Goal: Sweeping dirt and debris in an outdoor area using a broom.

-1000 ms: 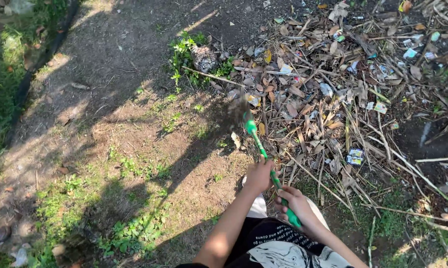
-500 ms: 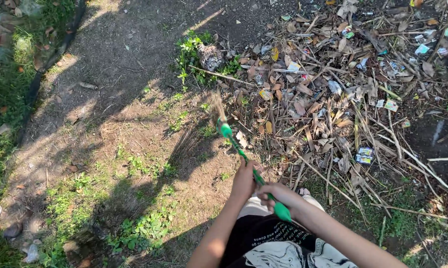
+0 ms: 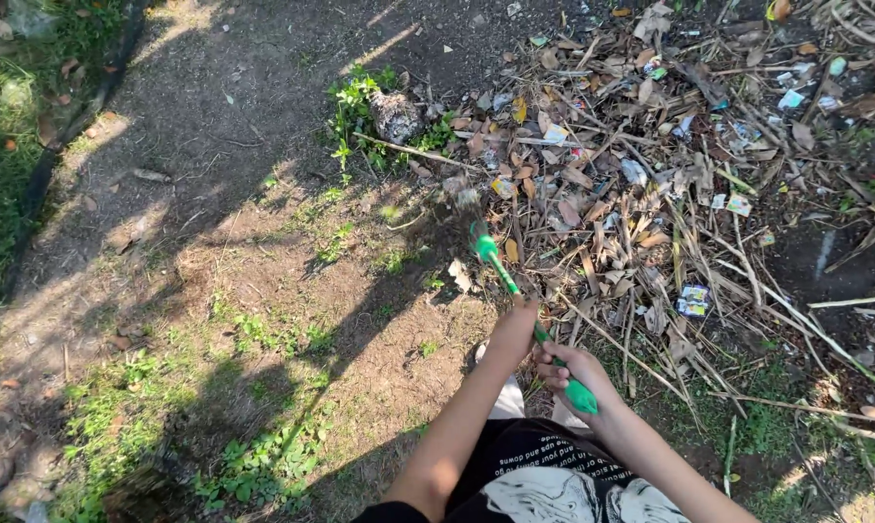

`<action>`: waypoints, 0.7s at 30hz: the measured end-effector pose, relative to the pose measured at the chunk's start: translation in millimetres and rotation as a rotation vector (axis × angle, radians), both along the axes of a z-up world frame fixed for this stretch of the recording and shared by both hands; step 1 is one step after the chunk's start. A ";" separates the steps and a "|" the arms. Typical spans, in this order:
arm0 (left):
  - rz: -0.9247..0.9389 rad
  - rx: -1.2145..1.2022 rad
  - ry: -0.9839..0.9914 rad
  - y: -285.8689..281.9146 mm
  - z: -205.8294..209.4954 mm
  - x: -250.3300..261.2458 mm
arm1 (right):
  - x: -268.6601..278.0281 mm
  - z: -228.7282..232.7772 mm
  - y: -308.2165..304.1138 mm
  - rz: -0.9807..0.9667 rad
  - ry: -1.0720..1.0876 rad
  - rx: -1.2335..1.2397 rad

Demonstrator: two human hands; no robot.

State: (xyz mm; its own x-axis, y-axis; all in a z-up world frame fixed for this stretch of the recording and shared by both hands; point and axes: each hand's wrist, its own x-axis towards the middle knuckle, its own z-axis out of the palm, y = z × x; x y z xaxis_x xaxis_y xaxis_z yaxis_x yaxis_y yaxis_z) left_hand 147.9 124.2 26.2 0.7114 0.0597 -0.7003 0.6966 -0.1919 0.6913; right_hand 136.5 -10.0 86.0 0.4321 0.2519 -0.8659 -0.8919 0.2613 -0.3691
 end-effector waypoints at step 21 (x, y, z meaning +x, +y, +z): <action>-0.291 0.423 -0.074 -11.8 17.2 -61.7 | -10.1 -78.7 -62.2 0.248 0.369 0.550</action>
